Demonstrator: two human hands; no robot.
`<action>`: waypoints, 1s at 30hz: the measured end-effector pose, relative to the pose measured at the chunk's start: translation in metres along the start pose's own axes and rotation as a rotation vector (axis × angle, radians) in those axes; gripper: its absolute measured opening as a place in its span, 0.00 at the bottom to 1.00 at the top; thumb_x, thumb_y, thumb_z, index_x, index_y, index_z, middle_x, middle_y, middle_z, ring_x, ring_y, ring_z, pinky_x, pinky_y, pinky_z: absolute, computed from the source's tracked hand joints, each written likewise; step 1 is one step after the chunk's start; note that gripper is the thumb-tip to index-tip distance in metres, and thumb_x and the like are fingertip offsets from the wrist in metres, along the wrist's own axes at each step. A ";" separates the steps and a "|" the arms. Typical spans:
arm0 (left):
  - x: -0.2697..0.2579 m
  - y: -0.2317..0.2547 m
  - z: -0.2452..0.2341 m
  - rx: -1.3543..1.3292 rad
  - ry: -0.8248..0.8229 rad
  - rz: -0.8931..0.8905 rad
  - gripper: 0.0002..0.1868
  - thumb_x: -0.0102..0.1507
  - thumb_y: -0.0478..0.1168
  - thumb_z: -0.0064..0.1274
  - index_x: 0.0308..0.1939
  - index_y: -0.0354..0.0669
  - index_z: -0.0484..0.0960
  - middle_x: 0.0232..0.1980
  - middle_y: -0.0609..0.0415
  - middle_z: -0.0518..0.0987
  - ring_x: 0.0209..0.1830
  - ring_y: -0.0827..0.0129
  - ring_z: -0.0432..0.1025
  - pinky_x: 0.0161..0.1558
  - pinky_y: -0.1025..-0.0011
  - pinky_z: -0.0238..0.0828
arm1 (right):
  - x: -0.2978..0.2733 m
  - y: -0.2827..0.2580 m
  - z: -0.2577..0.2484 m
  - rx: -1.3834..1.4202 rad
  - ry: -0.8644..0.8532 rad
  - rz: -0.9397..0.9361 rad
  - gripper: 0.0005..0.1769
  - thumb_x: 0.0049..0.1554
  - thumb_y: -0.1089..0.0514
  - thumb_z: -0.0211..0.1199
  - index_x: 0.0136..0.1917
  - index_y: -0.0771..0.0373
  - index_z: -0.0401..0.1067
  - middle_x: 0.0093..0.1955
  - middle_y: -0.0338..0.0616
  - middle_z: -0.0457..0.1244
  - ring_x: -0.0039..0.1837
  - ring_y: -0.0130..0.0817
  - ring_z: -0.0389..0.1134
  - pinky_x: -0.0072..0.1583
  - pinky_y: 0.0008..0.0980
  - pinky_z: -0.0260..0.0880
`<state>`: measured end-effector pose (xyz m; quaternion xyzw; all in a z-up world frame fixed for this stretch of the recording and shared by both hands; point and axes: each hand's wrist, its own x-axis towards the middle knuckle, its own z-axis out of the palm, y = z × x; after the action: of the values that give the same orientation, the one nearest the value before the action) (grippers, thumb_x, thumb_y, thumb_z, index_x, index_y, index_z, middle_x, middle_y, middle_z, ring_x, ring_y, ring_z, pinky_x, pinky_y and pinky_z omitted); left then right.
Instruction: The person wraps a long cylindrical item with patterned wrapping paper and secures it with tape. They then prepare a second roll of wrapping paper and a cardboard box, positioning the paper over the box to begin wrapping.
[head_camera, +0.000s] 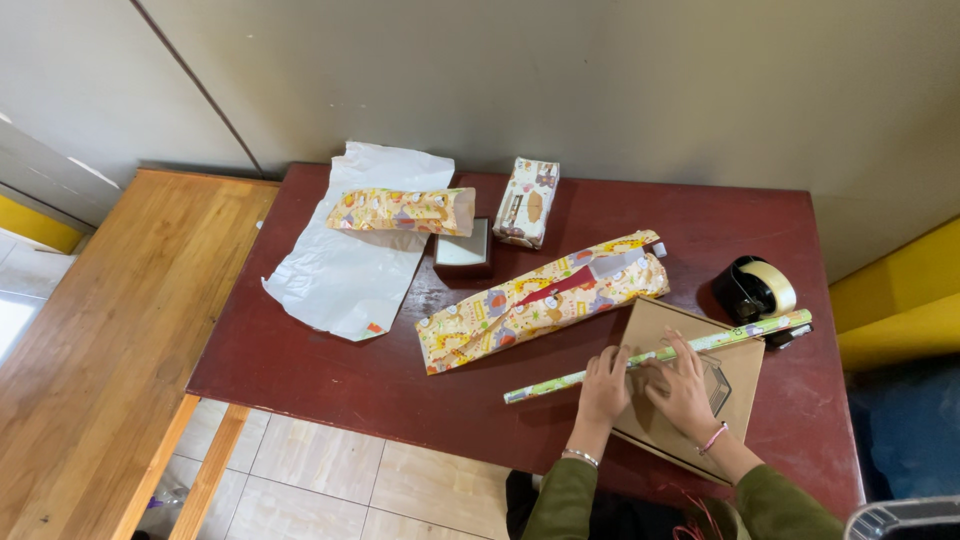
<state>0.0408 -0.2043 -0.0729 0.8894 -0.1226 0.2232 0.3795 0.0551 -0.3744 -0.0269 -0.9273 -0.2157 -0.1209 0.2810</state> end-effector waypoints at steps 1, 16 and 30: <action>0.000 -0.001 0.001 0.004 -0.005 0.004 0.29 0.59 0.27 0.50 0.66 0.36 0.71 0.59 0.39 0.73 0.53 0.43 0.70 0.59 0.52 0.68 | 0.001 0.002 0.000 0.005 -0.004 0.001 0.23 0.43 0.59 0.69 0.54 0.59 0.77 0.82 0.52 0.43 0.83 0.55 0.41 0.78 0.52 0.46; -0.001 0.001 -0.003 -0.064 0.012 0.036 0.38 0.60 0.25 0.44 0.76 0.40 0.58 0.65 0.41 0.69 0.50 0.43 0.68 0.55 0.51 0.67 | 0.007 0.004 -0.002 0.195 -0.024 0.068 0.25 0.39 0.60 0.72 0.53 0.52 0.79 0.85 0.57 0.33 0.85 0.59 0.36 0.78 0.52 0.46; -0.001 0.001 -0.002 -0.057 -0.018 0.016 0.38 0.61 0.26 0.45 0.76 0.41 0.58 0.66 0.41 0.69 0.53 0.42 0.67 0.57 0.50 0.66 | 0.009 0.013 0.002 0.330 -0.052 0.145 0.24 0.38 0.65 0.71 0.50 0.50 0.81 0.87 0.55 0.31 0.85 0.55 0.36 0.78 0.49 0.44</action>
<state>0.0386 -0.2034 -0.0719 0.8792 -0.1397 0.2145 0.4019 0.0694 -0.3795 -0.0314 -0.8845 -0.1723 -0.0393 0.4318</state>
